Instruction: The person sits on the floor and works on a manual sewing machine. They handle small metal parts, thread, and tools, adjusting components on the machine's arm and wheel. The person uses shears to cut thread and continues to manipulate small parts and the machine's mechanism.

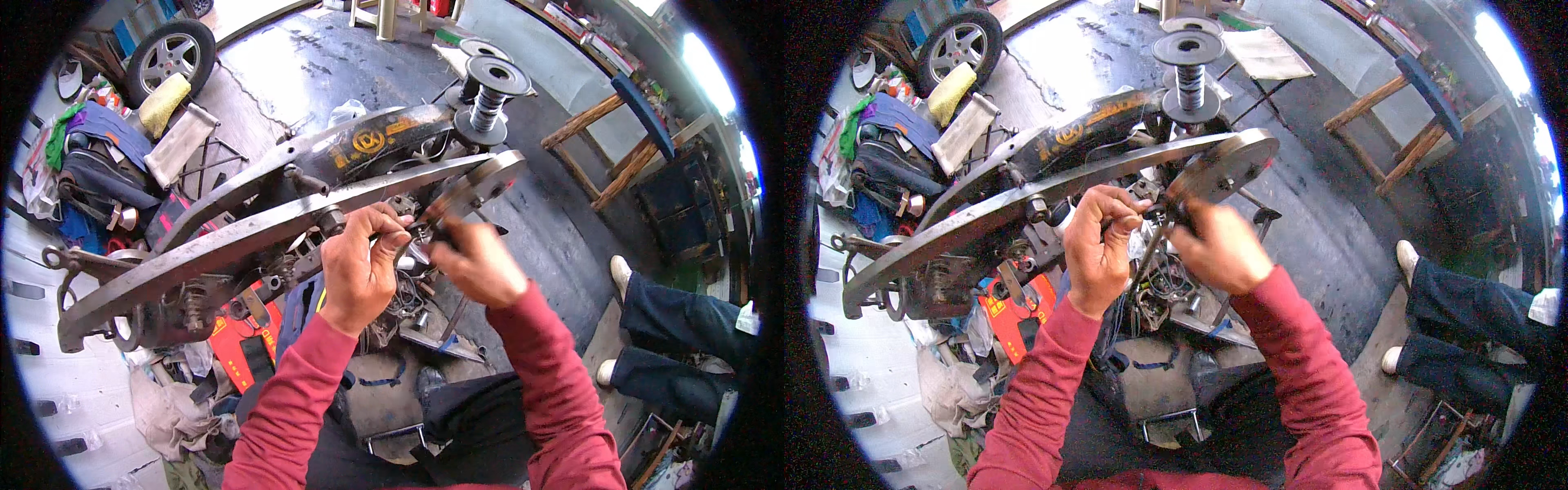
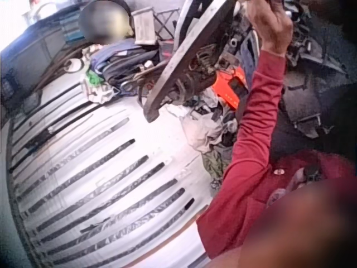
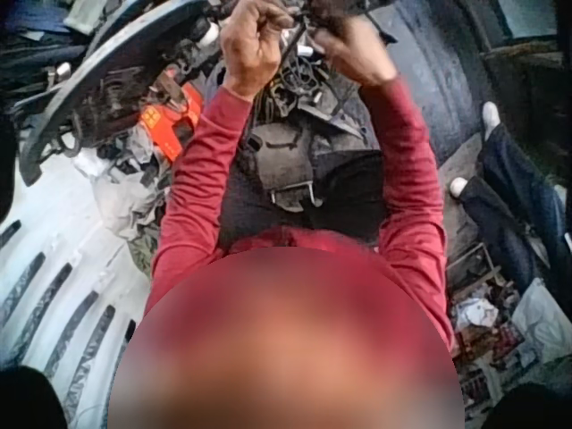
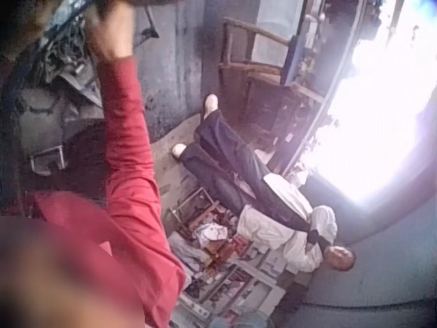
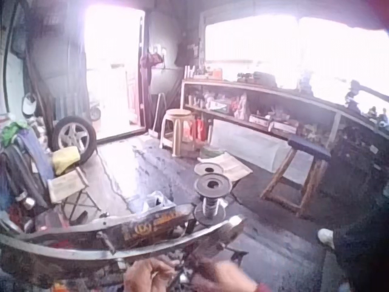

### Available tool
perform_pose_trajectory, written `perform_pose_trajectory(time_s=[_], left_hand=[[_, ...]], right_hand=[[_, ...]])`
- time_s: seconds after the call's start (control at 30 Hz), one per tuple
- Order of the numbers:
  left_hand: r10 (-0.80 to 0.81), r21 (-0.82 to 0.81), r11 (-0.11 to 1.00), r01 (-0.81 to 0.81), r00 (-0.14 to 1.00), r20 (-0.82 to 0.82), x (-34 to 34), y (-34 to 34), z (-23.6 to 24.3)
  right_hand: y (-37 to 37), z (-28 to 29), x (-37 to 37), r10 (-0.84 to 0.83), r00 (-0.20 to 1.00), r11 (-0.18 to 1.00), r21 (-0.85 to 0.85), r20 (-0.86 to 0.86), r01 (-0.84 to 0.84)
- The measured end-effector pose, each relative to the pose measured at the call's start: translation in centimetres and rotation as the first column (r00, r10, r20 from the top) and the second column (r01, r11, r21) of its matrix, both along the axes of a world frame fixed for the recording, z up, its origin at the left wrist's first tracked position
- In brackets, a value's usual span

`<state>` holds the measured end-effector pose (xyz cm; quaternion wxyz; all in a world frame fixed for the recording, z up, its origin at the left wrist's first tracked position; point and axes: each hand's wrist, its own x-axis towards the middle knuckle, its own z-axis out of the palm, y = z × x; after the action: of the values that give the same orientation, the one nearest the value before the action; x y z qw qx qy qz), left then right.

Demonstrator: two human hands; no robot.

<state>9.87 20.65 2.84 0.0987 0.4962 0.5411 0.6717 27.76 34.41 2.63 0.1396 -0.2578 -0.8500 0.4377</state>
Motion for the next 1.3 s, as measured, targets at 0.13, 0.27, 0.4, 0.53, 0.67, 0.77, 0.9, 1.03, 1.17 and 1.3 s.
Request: perform_pose_trajectory(time_s=[0.13,0.27,0.4,0.53,0.67,0.77,0.9,1.03,1.17,1.3], left_hand=[[-0.007,-0.006,1.000,0.007,0.999,0.048,0.3,-0.1,0.0],[0.016,-0.007,1.000,-0.016,1.000,0.019,0.3,0.0,0.3],[-0.054,-0.058,0.997,0.057,0.997,0.054,0.3,-0.3,0.2],[-0.045,-0.083,0.995,0.048,0.998,0.031,0.3,-0.4,0.2],[-0.043,-0.077,0.996,0.045,0.999,0.020,0.2,-0.3,0.4],[-0.045,-0.069,0.997,0.045,0.999,0.010,0.2,-0.4,0.4],[-0.025,-0.088,0.996,0.024,1.000,-0.009,0.3,-0.4,0.2],[0.030,-0.021,0.999,-0.030,0.999,0.013,0.3,0.0,0.4],[0.039,-0.031,0.999,-0.039,0.999,-0.022,0.2,0.0,0.3],[-0.004,-0.094,0.996,-0.001,0.998,-0.059,0.2,-0.4,0.2]], right_hand=[[3.6,3.4,0.9,-0.377,0.871,0.873,0.192,-0.316,0.448],[3.2,-0.4,0.0,-0.489,0.819,0.870,0.237,0.299,0.433],[-0.3,0.8,-0.8,0.062,0.992,0.998,-0.027,0.111,-0.059],[2.9,4.3,0.8,-0.350,0.906,0.935,-0.039,-0.238,0.351],[3.9,-1.1,0.8,-0.484,0.800,0.875,0.194,0.354,0.443],[0.6,-1.0,-0.8,0.064,0.969,0.998,-0.027,0.240,-0.059],[2.0,3.8,0.5,-0.310,0.950,0.948,-0.071,0.018,0.311],[4.9,-1.3,1.7,-0.584,0.808,0.810,0.132,0.083,0.572],[0.7,-0.3,-0.6,-0.055,0.990,0.994,0.105,0.132,0.041],[2.4,4.1,0.8,-0.374,0.913,0.924,-0.146,-0.162,0.353]])
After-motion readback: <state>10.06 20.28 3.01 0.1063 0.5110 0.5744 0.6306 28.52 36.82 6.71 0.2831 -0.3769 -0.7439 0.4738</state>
